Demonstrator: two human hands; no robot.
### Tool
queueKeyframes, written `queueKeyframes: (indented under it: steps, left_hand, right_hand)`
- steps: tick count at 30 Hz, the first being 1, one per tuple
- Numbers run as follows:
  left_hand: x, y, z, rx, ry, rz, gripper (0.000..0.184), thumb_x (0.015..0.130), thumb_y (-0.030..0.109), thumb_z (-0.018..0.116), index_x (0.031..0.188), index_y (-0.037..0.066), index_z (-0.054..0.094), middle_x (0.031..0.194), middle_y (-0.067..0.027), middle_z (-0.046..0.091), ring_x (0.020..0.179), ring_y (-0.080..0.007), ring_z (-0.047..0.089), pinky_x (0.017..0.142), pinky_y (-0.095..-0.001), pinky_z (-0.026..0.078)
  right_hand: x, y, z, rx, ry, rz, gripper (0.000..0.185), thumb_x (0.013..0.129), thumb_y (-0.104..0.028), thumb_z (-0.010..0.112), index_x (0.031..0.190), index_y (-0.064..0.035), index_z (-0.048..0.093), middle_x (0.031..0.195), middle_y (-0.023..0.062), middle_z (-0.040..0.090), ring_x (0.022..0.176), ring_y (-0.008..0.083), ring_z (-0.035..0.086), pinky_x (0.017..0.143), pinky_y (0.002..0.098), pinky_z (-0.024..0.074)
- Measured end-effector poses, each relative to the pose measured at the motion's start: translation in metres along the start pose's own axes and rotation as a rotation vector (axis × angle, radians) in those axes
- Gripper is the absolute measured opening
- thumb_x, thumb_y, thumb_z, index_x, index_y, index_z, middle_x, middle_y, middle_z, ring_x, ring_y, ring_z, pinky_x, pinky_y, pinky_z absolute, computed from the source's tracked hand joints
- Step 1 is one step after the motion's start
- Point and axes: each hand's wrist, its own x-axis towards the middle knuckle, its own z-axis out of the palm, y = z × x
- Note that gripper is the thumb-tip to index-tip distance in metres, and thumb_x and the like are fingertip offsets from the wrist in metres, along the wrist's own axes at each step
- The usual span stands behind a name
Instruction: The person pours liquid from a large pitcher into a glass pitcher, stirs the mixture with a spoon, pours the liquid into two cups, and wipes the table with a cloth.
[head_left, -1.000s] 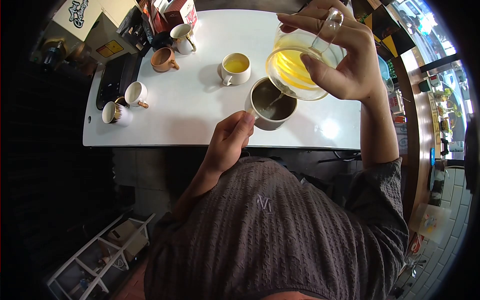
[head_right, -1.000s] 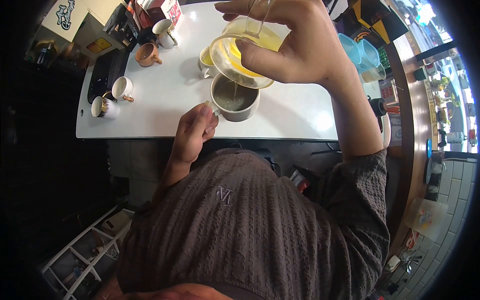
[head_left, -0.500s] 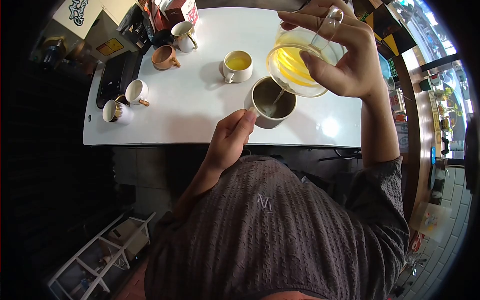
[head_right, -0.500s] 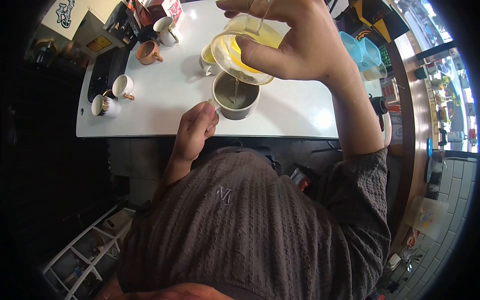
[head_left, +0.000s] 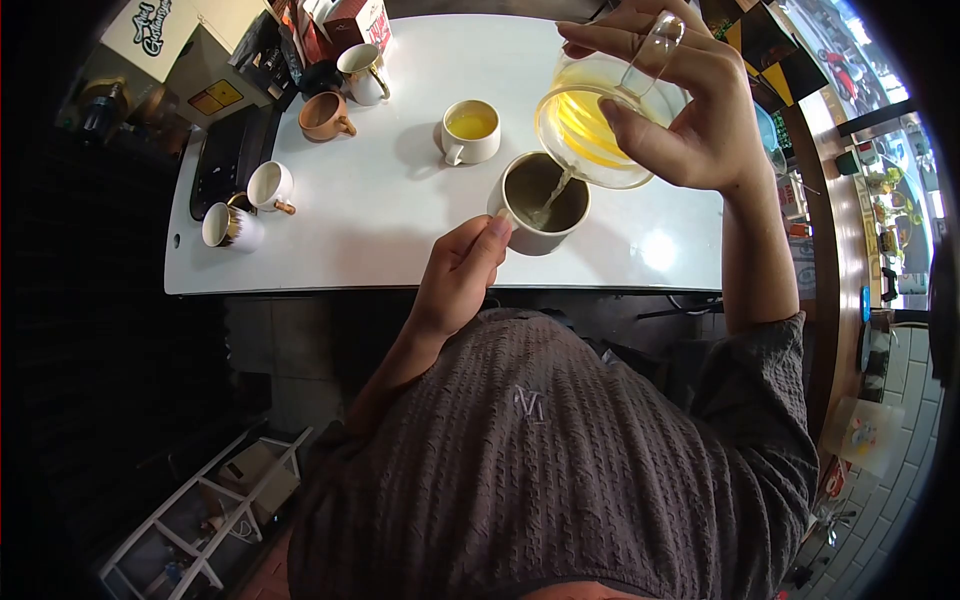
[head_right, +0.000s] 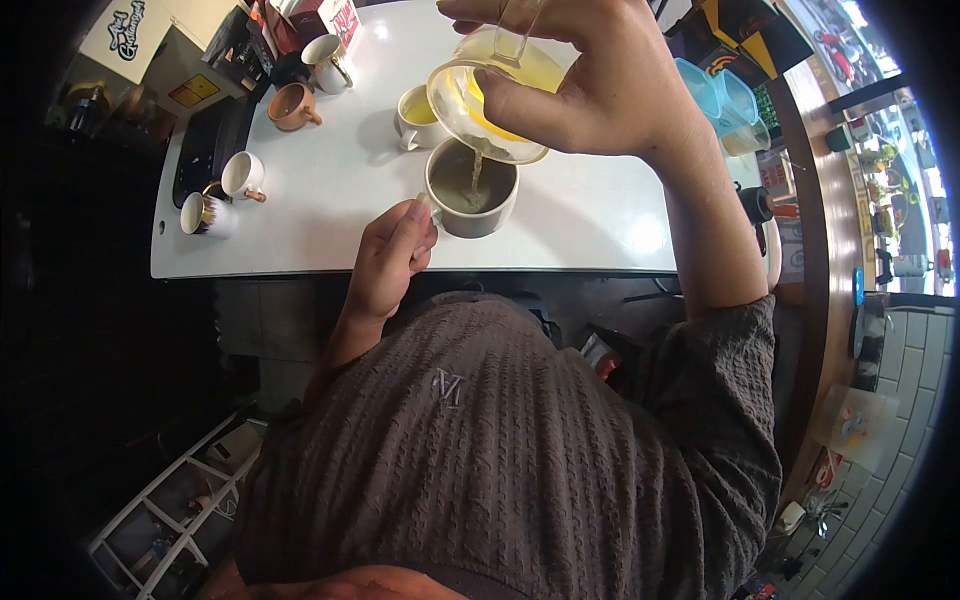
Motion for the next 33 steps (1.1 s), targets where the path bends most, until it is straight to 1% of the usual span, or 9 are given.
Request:
queueKeyframes:
  steps: [2, 4, 8, 14, 17, 20, 26, 29, 33]
  left_hand:
    - [0.000, 0.000, 0.000, -0.004, 0.005, 0.003, 0.034, 0.100, 0.026, 0.046, 0.072, 0.006, 0.049, 0.062, 0.0069, 0.038, 0.053, -0.0007, 0.031, 0.047, -0.0198, 0.027]
    - [0.000, 0.002, 0.001, 0.017, -0.005, -0.009, 0.033, 0.099, 0.030, 0.045, 0.073, 0.010, 0.043, 0.065, 0.0051, 0.036, 0.056, -0.0014, 0.027, 0.047, -0.0175, 0.024]
    - [0.001, 0.001, 0.001, 0.006, -0.006, -0.008, 0.033, 0.099, 0.029, 0.045, 0.072, 0.010, 0.043, 0.065, 0.0049, 0.037, 0.055, -0.0012, 0.027, 0.047, -0.0173, 0.024]
    - [0.001, 0.002, 0.000, -0.002, -0.019, -0.011, 0.033, 0.100, 0.028, 0.045, 0.072, 0.010, 0.043, 0.065, 0.0045, 0.037, 0.055, -0.0012, 0.027, 0.047, -0.0175, 0.024]
    - [0.002, 0.002, 0.001, -0.015, -0.021, -0.027, 0.032, 0.100, 0.027, 0.045, 0.073, 0.010, 0.044, 0.065, 0.0045, 0.037, 0.055, -0.0012, 0.027, 0.046, -0.0175, 0.024]
    - [0.002, 0.002, 0.001, -0.011, -0.018, -0.020, 0.032, 0.100, 0.027, 0.045, 0.073, 0.010, 0.045, 0.065, 0.0045, 0.037, 0.055, -0.0012, 0.027, 0.046, -0.0176, 0.023]
    - [0.002, 0.003, 0.002, -0.002, -0.010, -0.020, 0.032, 0.099, 0.028, 0.046, 0.073, 0.009, 0.045, 0.064, 0.0045, 0.037, 0.054, -0.0013, 0.027, 0.046, -0.0178, 0.023]
    - [0.001, 0.005, 0.003, -0.007, -0.014, -0.026, 0.033, 0.100, 0.029, 0.045, 0.073, 0.010, 0.045, 0.064, 0.0046, 0.037, 0.055, -0.0013, 0.027, 0.046, -0.0178, 0.023]
    - [0.001, 0.007, 0.005, 0.004, -0.021, -0.022, 0.035, 0.100, 0.030, 0.045, 0.071, 0.010, 0.043, 0.064, 0.0049, 0.036, 0.055, -0.0013, 0.026, 0.046, -0.0178, 0.023]
  right_hand:
    - [-0.001, 0.001, 0.000, 0.005, 0.010, -0.036, 0.047, 0.065, -0.029, 0.068, 0.093, 0.0086, 0.070, 0.075, 0.0151, 0.069, 0.069, 0.0232, 0.065, 0.077, 0.0348, 0.0483]
    - [0.004, -0.009, -0.003, -0.021, -0.005, 0.005, 0.047, 0.065, -0.029, 0.068, 0.093, 0.0088, 0.070, 0.074, 0.0152, 0.069, 0.069, 0.0231, 0.065, 0.077, 0.0348, 0.0483]
    - [0.005, -0.009, -0.003, -0.015, 0.017, 0.001, 0.047, 0.065, -0.029, 0.068, 0.093, 0.0088, 0.070, 0.073, 0.0154, 0.069, 0.068, 0.0232, 0.065, 0.076, 0.0345, 0.0484]
    - [0.005, -0.007, -0.006, -0.121, -0.091, 0.035, 0.047, 0.065, -0.029, 0.068, 0.093, 0.0086, 0.070, 0.071, 0.0149, 0.068, 0.067, 0.0233, 0.065, 0.075, 0.0342, 0.0488]
    - [0.000, 0.003, -0.003, -0.046, -0.031, -0.021, 0.047, 0.065, -0.029, 0.068, 0.093, 0.0086, 0.070, 0.071, 0.0145, 0.068, 0.067, 0.0236, 0.065, 0.075, 0.0341, 0.0490]
    - [0.001, 0.003, -0.005, -0.106, -0.060, -0.032, 0.047, 0.065, -0.029, 0.068, 0.093, 0.0086, 0.070, 0.072, 0.0143, 0.069, 0.068, 0.0238, 0.065, 0.075, 0.0339, 0.0490]
    - [-0.001, 0.004, -0.004, -0.085, -0.044, -0.006, 0.047, 0.065, -0.030, 0.069, 0.093, 0.0087, 0.070, 0.074, 0.0147, 0.069, 0.069, 0.0241, 0.065, 0.075, 0.0341, 0.0489]
    - [-0.004, 0.010, -0.004, -0.090, -0.041, -0.056, 0.047, 0.065, -0.030, 0.069, 0.093, 0.0083, 0.070, 0.074, 0.0149, 0.069, 0.069, 0.0240, 0.065, 0.075, 0.0340, 0.0489]
    - [-0.004, 0.008, -0.007, -0.107, -0.069, -0.037, 0.047, 0.065, -0.030, 0.069, 0.093, 0.0077, 0.070, 0.075, 0.0149, 0.069, 0.070, 0.0237, 0.065, 0.075, 0.0342, 0.0489]
